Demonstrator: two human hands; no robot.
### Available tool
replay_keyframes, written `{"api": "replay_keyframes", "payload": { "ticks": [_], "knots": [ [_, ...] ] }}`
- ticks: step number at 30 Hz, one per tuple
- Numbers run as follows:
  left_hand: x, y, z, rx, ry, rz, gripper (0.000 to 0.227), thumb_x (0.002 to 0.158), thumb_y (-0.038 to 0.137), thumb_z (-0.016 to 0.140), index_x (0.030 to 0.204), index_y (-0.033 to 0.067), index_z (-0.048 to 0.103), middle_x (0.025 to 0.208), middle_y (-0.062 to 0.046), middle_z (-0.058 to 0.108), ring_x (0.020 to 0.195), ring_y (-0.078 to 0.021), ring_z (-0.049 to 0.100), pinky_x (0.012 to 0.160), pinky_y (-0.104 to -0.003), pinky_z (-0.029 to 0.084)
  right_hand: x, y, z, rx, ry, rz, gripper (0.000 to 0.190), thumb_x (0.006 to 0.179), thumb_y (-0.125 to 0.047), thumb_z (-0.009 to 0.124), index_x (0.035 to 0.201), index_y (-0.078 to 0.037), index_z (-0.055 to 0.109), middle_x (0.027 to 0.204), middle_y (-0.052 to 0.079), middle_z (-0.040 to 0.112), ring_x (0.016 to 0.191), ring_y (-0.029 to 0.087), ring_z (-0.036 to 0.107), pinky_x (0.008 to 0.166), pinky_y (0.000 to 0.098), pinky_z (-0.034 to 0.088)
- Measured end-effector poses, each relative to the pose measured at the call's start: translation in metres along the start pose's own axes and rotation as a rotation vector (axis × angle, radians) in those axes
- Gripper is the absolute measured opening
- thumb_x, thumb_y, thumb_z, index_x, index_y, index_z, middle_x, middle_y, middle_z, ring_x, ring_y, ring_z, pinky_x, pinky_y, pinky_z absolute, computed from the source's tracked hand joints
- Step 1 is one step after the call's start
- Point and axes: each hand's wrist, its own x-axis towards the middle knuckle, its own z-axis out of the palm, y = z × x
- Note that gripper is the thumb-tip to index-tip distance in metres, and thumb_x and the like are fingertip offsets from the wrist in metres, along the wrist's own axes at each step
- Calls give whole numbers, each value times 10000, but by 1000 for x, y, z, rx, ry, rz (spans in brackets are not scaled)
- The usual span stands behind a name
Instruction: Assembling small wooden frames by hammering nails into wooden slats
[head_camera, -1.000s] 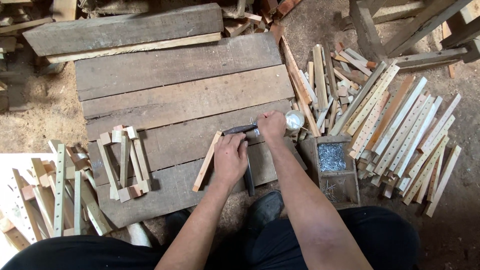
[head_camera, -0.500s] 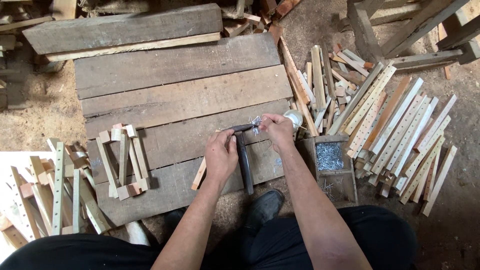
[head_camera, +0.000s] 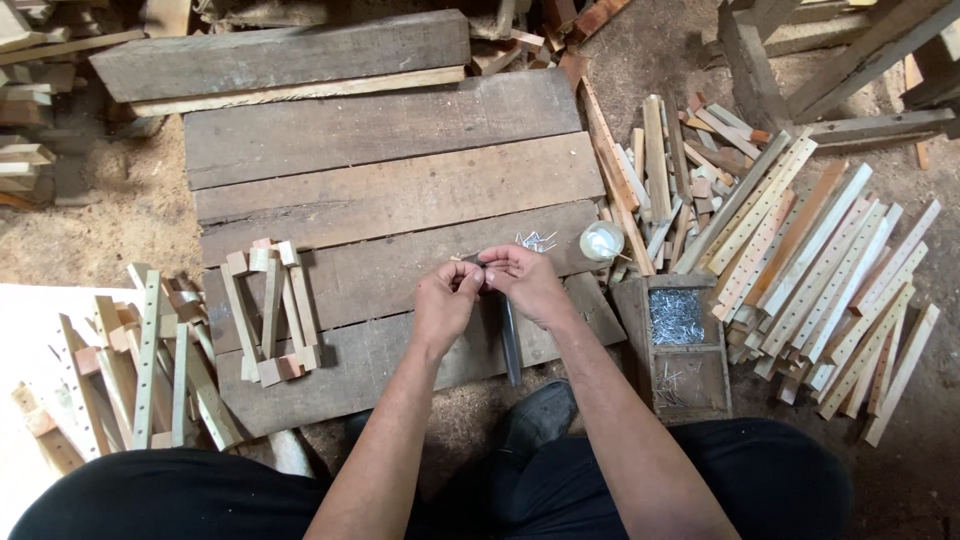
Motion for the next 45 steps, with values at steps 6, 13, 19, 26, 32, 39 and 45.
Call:
{"api": "replay_keyframes", "payload": {
  "ticks": [6, 13, 19, 26, 32, 39, 45],
  "knots": [
    [-8, 4, -22, 210, 144, 79, 93, 941, 165, 693, 925, 145, 782, 738, -82, 710, 696, -181, 668, 645, -344, 528, -8, -13, 13, -129, 111, 149, 389, 817, -23, 809, 1169, 52, 660, 940, 208, 717, 775, 186, 732, 689, 248, 647],
    [-18, 2, -32, 309, 361, 151, 105, 979, 191, 677, 981, 142, 770, 814, -97, 725, 808, -285, 710, 731, -387, 546, -17, 25, 5, -1057, 105, 420, 555, 705, -470, 896, 1032, -87, 663, 1000, 188, 763, 988, 385, 744, 830, 476, 620],
    [-15, -4, -24, 365, 339, 290, 75, 960, 158, 705, 935, 135, 773, 784, -135, 742, 777, -375, 724, 695, -430, 547, -31, -9, 18, -889, 146, 479, 394, 743, -317, 773, 956, -10, 650, 969, 246, 733, 989, 439, 725, 805, 506, 604],
    [-19, -6, -25, 450, 383, 346, 61, 963, 218, 707, 951, 191, 760, 811, -79, 771, 823, -327, 746, 745, -426, 546, -27, 13, 21, -395, 230, 528, 267, 810, -182, 621, 918, 56, 681, 521, 220, 634, 392, 282, 655, 368, 388, 594],
    [-15, -19, -23, 509, 382, 349, 61, 979, 246, 691, 956, 244, 748, 880, -18, 785, 877, -278, 750, 840, -412, 505, -35, 5, 15, -424, 238, 411, 225, 823, -188, 603, 800, 26, 671, 435, 150, 554, 300, 216, 563, 303, 339, 453],
    [-7, -39, -21, 642, 356, 370, 36, 961, 262, 716, 964, 272, 751, 978, 41, 797, 952, -227, 750, 928, -425, 468, -96, -71, 46, -444, 202, -93, 396, 999, -84, 521, 1346, 106, 543, 751, 286, 666, 568, 283, 657, 498, 396, 528],
    [-10, -25, -22, 694, 352, 383, 31, 949, 269, 708, 956, 278, 738, 970, 59, 786, 930, -209, 742, 900, -399, 487, -100, -25, 36, -622, 174, -61, 313, 1057, -299, 506, 1001, -59, 697, 574, 244, 632, 458, 341, 588, 437, 436, 413]
  ]
}}
